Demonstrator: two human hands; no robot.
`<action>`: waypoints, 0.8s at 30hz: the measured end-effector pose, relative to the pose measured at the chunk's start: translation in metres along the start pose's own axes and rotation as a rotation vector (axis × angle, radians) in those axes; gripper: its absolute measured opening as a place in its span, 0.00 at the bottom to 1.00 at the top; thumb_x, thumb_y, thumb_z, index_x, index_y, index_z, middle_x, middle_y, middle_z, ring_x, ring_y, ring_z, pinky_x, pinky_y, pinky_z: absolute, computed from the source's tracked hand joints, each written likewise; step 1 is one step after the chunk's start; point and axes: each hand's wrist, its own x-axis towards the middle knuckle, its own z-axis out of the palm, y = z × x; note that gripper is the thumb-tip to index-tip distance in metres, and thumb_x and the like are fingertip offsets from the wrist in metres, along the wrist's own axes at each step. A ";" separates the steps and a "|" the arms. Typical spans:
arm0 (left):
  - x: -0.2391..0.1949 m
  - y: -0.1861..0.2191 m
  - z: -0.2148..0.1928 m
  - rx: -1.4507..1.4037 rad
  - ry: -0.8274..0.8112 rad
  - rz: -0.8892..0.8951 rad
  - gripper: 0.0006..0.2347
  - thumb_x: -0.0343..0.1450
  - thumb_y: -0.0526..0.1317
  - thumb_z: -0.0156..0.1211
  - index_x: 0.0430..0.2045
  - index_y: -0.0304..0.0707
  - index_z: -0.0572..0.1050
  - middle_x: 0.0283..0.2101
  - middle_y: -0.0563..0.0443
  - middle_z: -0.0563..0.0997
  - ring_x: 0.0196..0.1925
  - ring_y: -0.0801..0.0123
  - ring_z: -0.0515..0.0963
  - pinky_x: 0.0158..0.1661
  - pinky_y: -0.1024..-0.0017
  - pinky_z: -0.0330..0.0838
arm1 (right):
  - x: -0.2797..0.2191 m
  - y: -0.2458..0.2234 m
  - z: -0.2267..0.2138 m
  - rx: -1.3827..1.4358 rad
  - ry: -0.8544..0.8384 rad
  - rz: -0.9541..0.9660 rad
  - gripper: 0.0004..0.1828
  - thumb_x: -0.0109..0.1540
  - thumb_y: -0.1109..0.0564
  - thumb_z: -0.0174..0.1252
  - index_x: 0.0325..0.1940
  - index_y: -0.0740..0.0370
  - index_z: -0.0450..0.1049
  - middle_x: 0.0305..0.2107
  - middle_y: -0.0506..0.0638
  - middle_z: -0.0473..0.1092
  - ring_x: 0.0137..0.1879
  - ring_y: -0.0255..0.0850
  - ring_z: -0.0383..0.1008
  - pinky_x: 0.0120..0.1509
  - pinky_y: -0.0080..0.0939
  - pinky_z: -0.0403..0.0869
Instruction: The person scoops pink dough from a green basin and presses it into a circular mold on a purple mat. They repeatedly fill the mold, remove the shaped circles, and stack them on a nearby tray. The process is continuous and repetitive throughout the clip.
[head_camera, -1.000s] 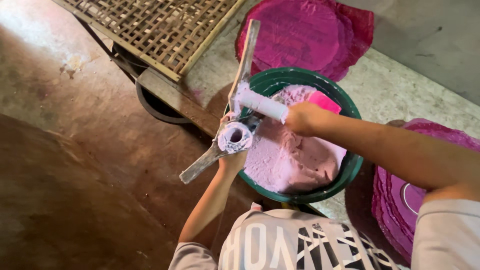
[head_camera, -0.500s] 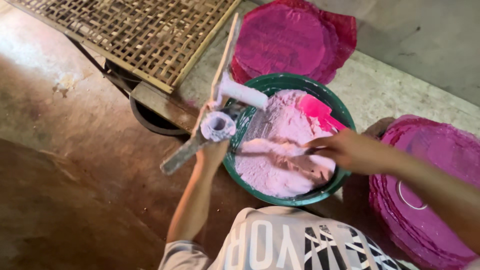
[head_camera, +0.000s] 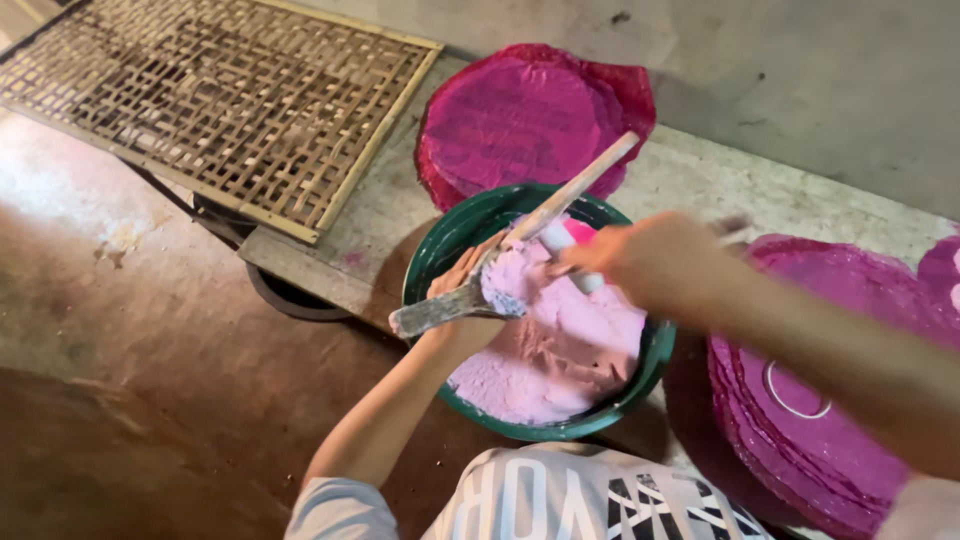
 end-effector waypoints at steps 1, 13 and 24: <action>0.002 0.001 0.009 0.007 0.039 0.020 0.29 0.64 0.46 0.70 0.61 0.41 0.71 0.54 0.44 0.81 0.53 0.52 0.81 0.50 0.61 0.74 | 0.002 -0.024 0.005 -0.099 0.118 -0.068 0.18 0.63 0.52 0.53 0.57 0.38 0.74 0.36 0.45 0.74 0.34 0.43 0.79 0.29 0.45 0.75; -0.021 -0.005 -0.025 -0.108 0.008 -0.025 0.24 0.67 0.40 0.62 0.61 0.46 0.73 0.53 0.48 0.82 0.55 0.56 0.82 0.54 0.64 0.77 | -0.055 -0.036 -0.030 -0.056 0.329 -0.194 0.11 0.53 0.56 0.56 0.40 0.55 0.74 0.27 0.48 0.72 0.30 0.44 0.77 0.29 0.43 0.75; -0.024 -0.023 0.013 -0.181 0.186 -0.144 0.18 0.72 0.42 0.67 0.55 0.40 0.74 0.49 0.47 0.83 0.48 0.62 0.84 0.49 0.68 0.78 | -0.081 -0.025 -0.016 0.129 0.197 0.034 0.31 0.54 0.63 0.55 0.64 0.60 0.71 0.41 0.55 0.75 0.40 0.48 0.80 0.41 0.47 0.77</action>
